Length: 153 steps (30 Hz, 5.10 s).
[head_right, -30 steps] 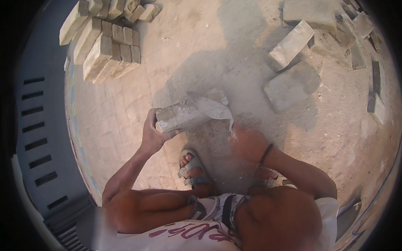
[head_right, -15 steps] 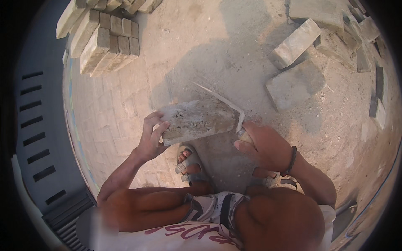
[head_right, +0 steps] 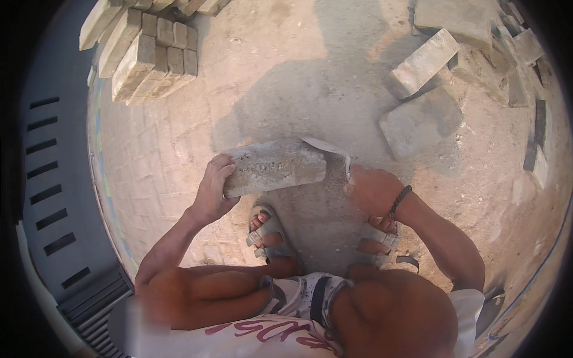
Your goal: The person uses a trowel to chip and smooth the edges of rectangular stone blocks. They repeatedly pick up blocks, strike them with the trowel, and place them back on the ground.
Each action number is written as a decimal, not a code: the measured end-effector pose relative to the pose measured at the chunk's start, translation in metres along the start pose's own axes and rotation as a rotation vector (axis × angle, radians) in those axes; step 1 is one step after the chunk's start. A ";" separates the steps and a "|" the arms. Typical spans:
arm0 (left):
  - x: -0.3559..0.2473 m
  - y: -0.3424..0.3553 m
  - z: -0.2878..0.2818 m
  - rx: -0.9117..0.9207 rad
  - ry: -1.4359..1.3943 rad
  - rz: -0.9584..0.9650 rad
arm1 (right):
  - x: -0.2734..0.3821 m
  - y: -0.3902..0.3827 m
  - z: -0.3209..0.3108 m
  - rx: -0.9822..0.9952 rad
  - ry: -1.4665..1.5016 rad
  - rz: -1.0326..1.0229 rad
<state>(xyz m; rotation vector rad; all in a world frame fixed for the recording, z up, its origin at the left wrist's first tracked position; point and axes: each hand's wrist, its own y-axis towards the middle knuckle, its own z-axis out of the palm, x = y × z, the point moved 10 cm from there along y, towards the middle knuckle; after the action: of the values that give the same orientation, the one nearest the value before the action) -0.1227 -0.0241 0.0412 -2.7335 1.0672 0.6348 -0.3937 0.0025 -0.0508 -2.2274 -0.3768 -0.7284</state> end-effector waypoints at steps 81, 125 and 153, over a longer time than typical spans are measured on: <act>0.083 0.122 0.008 0.323 -0.334 -0.509 | -0.028 -0.023 0.027 -0.585 0.934 -0.080; 0.032 0.142 -0.023 -0.243 -0.454 -0.374 | 0.003 -0.013 -0.091 -0.402 0.191 0.048; 0.024 0.122 -0.027 -0.140 -0.133 -0.318 | -0.038 0.021 -0.054 -0.391 0.232 0.143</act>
<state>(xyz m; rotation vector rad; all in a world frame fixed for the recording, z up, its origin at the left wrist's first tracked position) -0.1798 -0.1363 0.0576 -2.8402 0.5607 0.8499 -0.4351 -0.0536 -0.0558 -2.4611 0.0461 -1.0397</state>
